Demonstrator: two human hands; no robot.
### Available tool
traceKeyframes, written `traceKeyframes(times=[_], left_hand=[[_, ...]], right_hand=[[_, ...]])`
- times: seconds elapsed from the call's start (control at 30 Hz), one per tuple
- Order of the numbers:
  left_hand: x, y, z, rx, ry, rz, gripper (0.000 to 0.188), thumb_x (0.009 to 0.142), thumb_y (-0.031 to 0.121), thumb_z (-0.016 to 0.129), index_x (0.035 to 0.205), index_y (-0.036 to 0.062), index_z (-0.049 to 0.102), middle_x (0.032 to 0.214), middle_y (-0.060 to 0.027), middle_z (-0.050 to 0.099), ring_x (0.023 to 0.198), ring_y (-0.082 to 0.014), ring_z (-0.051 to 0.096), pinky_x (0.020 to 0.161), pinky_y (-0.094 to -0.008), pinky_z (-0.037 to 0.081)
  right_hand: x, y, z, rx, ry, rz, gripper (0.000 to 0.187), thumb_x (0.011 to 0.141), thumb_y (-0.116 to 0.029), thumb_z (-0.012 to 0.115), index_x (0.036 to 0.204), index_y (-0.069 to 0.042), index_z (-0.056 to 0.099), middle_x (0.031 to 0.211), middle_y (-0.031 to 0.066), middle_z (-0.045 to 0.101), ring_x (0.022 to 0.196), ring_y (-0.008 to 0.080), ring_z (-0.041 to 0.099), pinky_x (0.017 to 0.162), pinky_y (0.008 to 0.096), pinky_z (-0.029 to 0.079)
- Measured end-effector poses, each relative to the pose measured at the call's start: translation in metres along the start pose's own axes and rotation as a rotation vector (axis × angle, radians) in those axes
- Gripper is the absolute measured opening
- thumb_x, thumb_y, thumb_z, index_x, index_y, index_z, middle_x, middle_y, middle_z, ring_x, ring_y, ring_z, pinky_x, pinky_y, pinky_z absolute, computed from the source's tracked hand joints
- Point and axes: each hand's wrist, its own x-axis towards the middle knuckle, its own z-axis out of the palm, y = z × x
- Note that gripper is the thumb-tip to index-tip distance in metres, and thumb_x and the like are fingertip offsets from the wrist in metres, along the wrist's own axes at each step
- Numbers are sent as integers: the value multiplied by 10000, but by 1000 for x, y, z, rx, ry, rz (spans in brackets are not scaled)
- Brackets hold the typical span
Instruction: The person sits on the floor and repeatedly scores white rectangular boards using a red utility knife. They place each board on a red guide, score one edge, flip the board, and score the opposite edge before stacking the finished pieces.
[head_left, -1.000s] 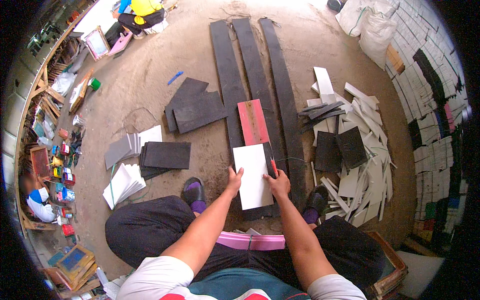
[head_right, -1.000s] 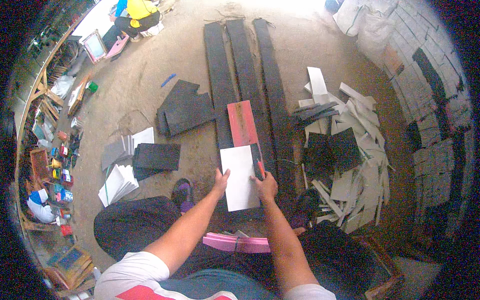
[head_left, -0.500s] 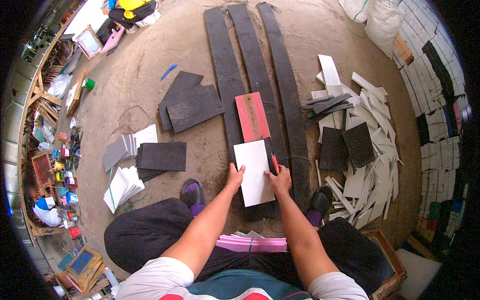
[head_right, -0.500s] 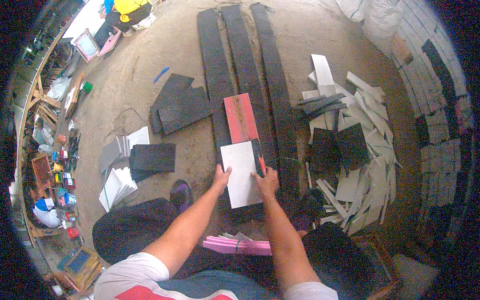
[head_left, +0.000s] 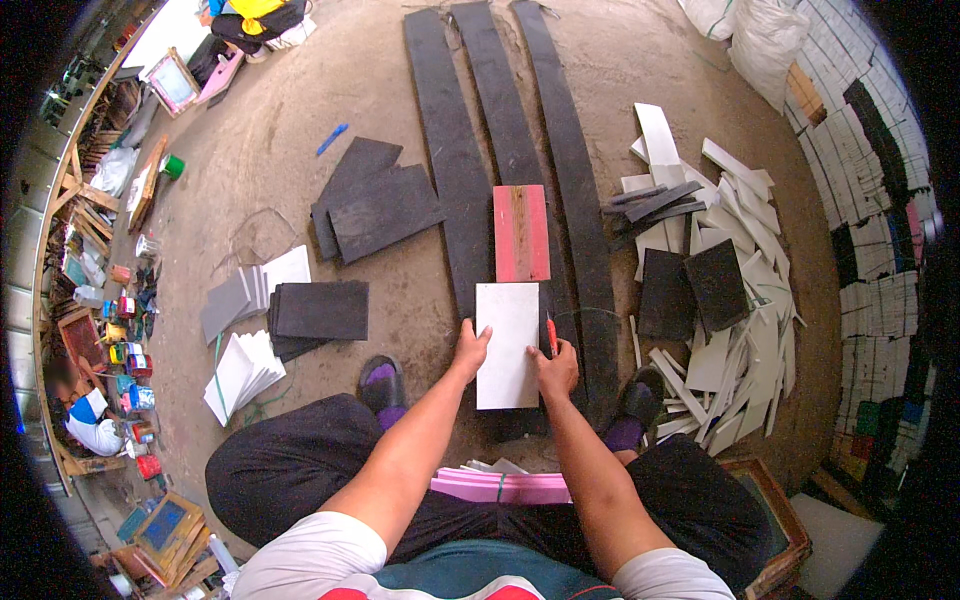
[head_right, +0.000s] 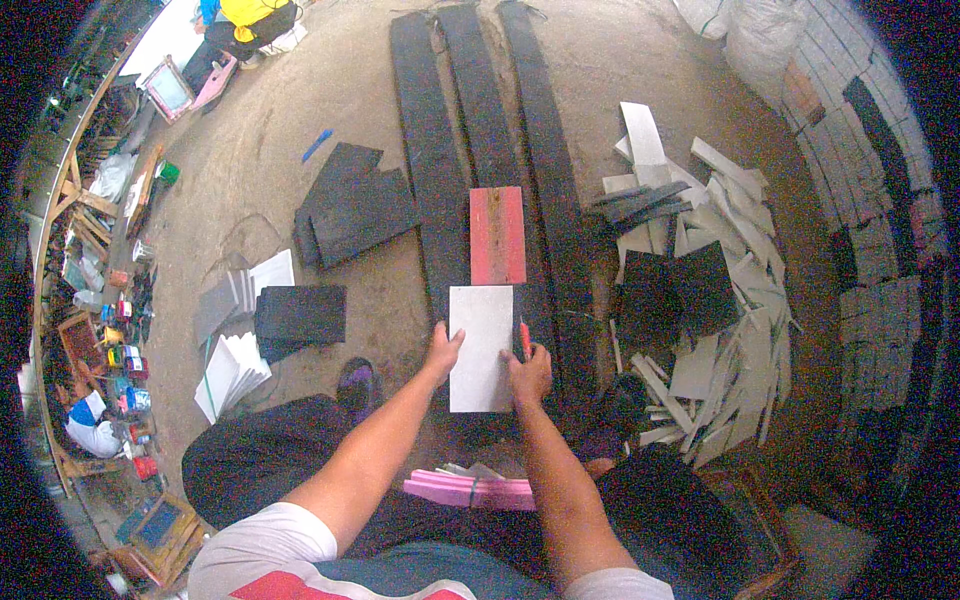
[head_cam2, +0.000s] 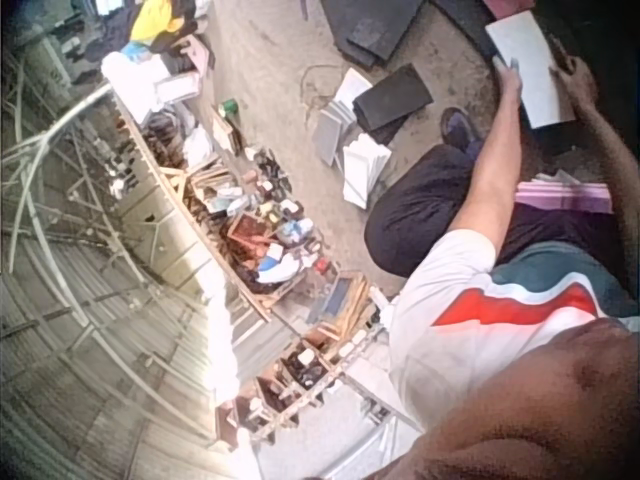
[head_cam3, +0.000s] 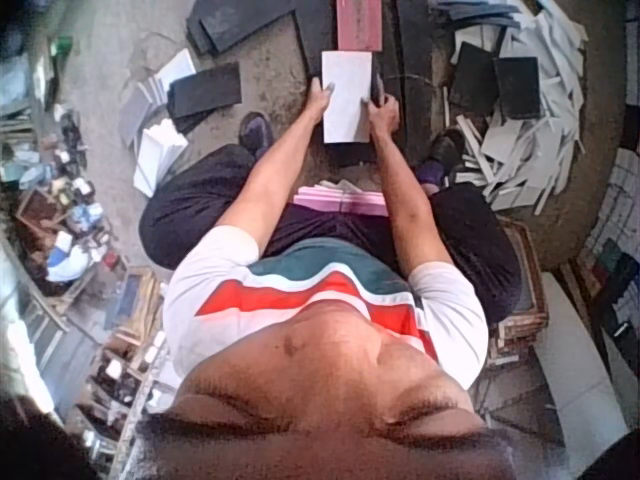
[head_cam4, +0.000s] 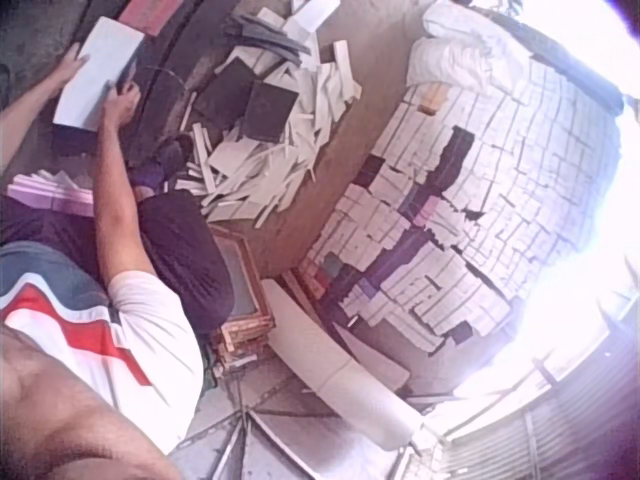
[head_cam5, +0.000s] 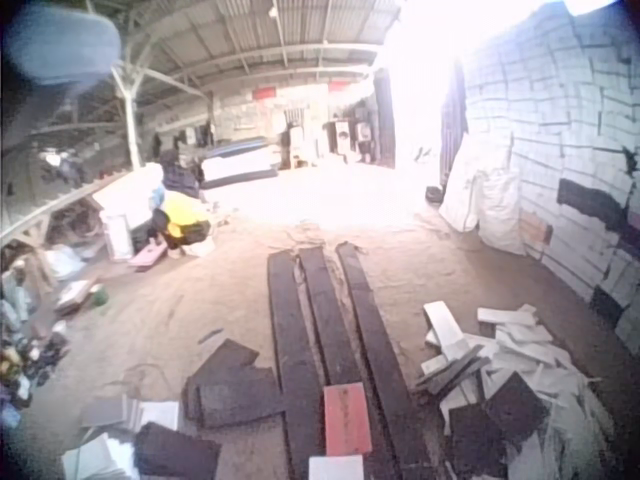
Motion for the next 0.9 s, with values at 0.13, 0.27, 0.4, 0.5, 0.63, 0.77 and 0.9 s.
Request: traceKeyframes(times=[0.13, 0.27, 0.4, 0.5, 0.63, 0.77, 0.9], left_hand=[[-5, -9, 12, -23, 100, -15, 656, 1010, 295, 616, 1495, -57, 348, 1459, -287, 500, 1353, -392, 498, 1112, -446, 395], [-13, -4, 13, -32, 101, -48, 661, 1013, 299, 608, 1495, -66, 343, 1491, -300, 458, 1373, -405, 474, 1128, -447, 380], [3, -7, 9, 9, 121, 20, 649, 1009, 287, 610, 1494, -57, 352, 1442, -293, 512, 1337, -411, 510, 1108, -457, 401], [14, 3, 13, 45, 142, 47, 623, 1005, 278, 610, 1483, -44, 372, 1388, -287, 561, 1292, -428, 544, 1088, -467, 419], [26, 1, 13, 106, 174, 57, 553, 996, 273, 615, 1428, -19, 432, 1324, -289, 605, 1223, -448, 587, 1048, -497, 442], [28, 0, 18, 271, 201, -42, 521, 991, 280, 611, 1412, 13, 460, 1320, -302, 602, 1203, -451, 596, 1021, -529, 448], [26, 8, 13, 347, 162, 2, 602, 1001, 288, 586, 1514, 73, 356, 1334, -305, 583, 1205, -465, 584, 1024, -540, 441]], right_hand=[[-8, -5, -1, -40, 27, -8, 691, 710, -469, 882, 1224, -74, 643, 1207, 115, 614, 1090, 344, 638, 899, 466, 514], [-11, -8, -2, -33, 35, -3, 658, 732, -447, 872, 1243, -99, 648, 1207, 102, 607, 1082, 337, 639, 890, 456, 520], [-8, -21, -5, -13, 24, -35, 616, 755, -416, 862, 1250, -114, 653, 1203, 85, 611, 1073, 330, 643, 880, 455, 521], [0, -27, -4, -23, 24, -27, 602, 761, -403, 859, 1253, -123, 653, 1186, 75, 618, 1067, 323, 647, 875, 459, 519], [2, -30, 0, -31, 38, -27, 605, 753, -418, 860, 1239, -126, 649, 1158, 75, 624, 1053, 327, 649, 864, 473, 516], [1, -33, -1, -51, 49, -21, 598, 734, -446, 869, 1176, -112, 646, 1148, 76, 630, 1045, 339, 650, 842, 488, 516], [8, -32, -2, -88, 20, -4, 589, 725, -466, 874, 1128, -104, 642, 1141, 78, 632, 1045, 342, 650, 829, 496, 517]])
